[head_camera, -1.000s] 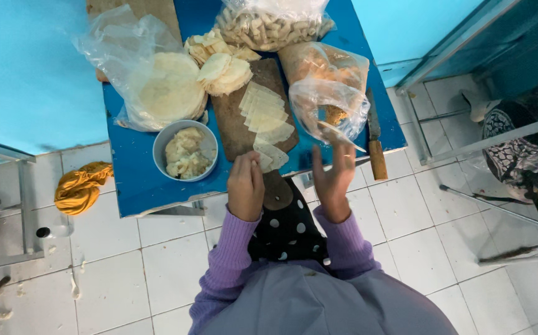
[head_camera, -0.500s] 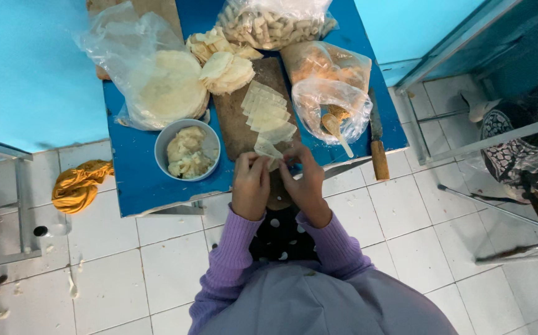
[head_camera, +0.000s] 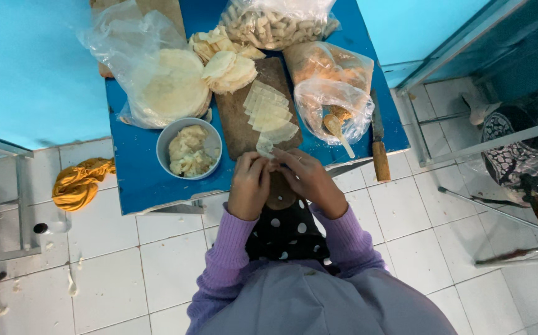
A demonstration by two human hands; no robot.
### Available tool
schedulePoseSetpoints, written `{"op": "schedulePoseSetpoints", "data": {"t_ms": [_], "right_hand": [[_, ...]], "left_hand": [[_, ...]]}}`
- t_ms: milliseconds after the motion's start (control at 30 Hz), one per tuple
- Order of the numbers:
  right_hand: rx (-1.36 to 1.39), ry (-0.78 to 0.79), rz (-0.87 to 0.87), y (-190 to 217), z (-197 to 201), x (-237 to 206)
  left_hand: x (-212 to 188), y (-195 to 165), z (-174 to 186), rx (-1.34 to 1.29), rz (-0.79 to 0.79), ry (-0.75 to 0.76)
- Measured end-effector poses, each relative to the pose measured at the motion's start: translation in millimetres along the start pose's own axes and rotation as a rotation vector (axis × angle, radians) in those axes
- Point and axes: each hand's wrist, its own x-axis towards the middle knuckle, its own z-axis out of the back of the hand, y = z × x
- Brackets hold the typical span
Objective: The person sits at a blue table and shapes thin dough pieces by hand, pinching and folding each piece and arranging the shaped pieces on a wooden board. They occasionally reach into a plastic bag of dough pieces and dip a hand into a bowl of dough mixture while working.
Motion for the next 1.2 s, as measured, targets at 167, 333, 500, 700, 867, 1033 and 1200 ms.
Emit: {"op": "schedulePoseSetpoints", "data": {"t_ms": [167, 333, 500, 700, 867, 1033, 1200], "right_hand": [[-0.011, -0.058, 0.036, -14.1, -5.8, 7.1], [0.144, -0.003, -0.015, -19.5, -0.3, 9.2], [0.149, -0.004, 0.025, -22.8, -4.1, 11.3], [0.112, -0.047, -0.083, -23.5, -14.1, 17.9], [0.057, -0.009, 0.033, -20.6, -7.7, 16.9], [0.033, 0.03, 0.035, -22.0, -0.8, 21.3], [0.232, 0.098, -0.094, -21.7, 3.0, 35.6]], "left_hand": [[5.3, -0.1, 15.7, -0.035, -0.097, 0.089], [8.1, 4.6, 14.2, 0.023, -0.126, 0.082], [4.4, 9.2, 2.4, 0.022, -0.104, -0.002], [8.6, 12.0, -1.7, 0.055, -0.008, 0.017], [9.9, 6.1, 5.2, 0.095, -0.085, 0.008], [11.4, 8.1, 12.3, 0.06, -0.125, 0.054], [15.2, 16.1, 5.8, 0.066, -0.073, 0.068]]}}
